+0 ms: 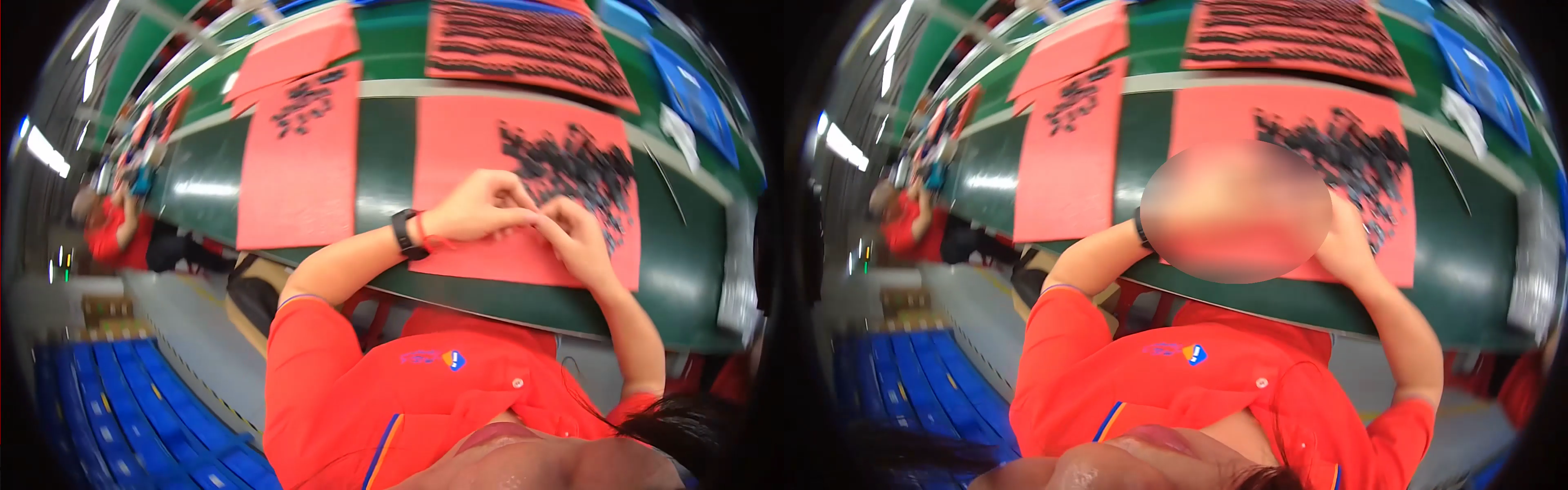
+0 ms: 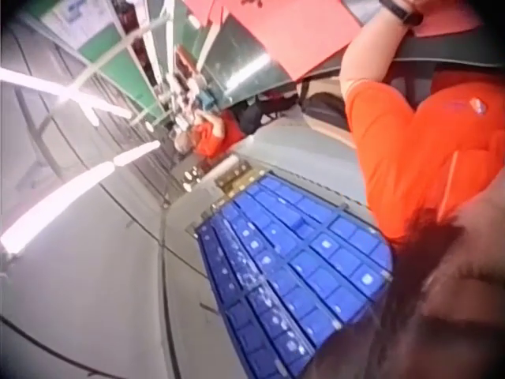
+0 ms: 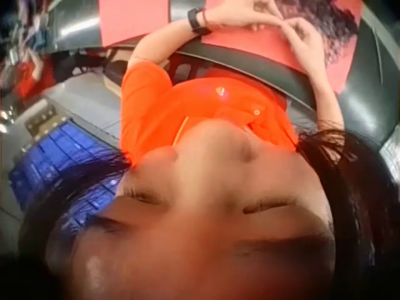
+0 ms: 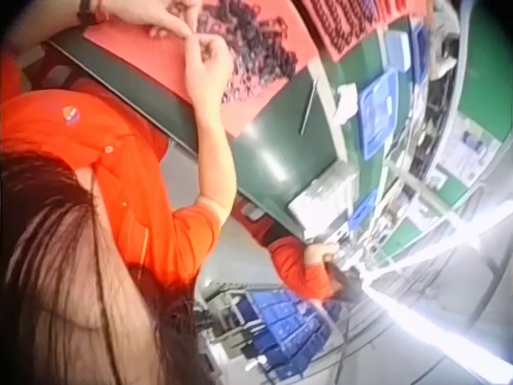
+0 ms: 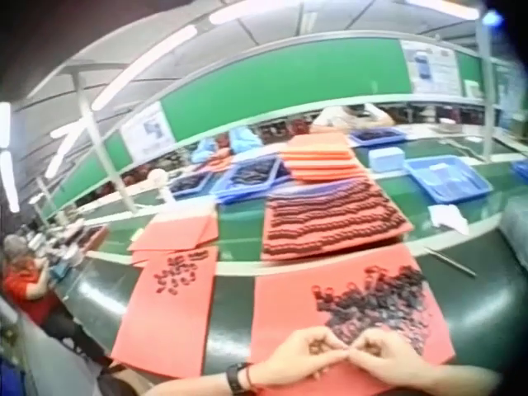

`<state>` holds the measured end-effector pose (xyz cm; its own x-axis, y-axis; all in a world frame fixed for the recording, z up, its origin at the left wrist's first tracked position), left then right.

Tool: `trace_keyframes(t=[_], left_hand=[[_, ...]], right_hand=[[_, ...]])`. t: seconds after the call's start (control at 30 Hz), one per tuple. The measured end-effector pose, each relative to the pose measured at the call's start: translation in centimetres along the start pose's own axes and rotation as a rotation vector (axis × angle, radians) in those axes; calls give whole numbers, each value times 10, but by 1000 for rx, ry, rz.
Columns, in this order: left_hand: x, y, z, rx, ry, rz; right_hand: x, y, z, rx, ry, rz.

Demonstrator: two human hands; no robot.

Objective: The person assembles small black plastic or rubber components by hand at a factory workstation.

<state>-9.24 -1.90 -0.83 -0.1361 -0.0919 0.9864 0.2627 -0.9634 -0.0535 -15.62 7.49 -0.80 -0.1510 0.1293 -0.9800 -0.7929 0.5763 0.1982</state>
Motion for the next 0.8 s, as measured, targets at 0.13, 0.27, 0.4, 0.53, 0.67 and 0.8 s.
trace_keyframes(t=[0.13, 0.27, 0.4, 0.53, 0.67, 0.8], left_hand=[[57, 47, 17, 202, -340, -370], [79, 135, 36, 549, -295, -309], [62, 237, 55, 867, -280, -563], [39, 305, 80, 1100, -209, -776], [33, 328, 86, 1213, -177, -774], [32, 334, 86, 1283, -305, -1022]], right_hand=[[-8, -7, 5, 22, 25, 19], [-16, -3, 7, 52, 118, 126], [-18, -3, 8, 41, 149, 193], [-16, -5, 7, 24, 168, 235], [-18, -6, 8, 20, 213, 242], [-30, -5, 9, 59, 279, 283]])
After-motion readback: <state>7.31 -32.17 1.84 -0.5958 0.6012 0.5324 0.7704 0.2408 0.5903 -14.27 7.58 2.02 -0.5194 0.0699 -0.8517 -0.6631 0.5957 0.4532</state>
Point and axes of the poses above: each hand's wrist, its own z-axis away from the middle knuckle, its own y-axis out of the back of the hand, x = y × z, the point moved 9 cm from there along -z, towards the middle knuckle, and after that the axes turned 10 degrees about x, right-handed, at the moved point
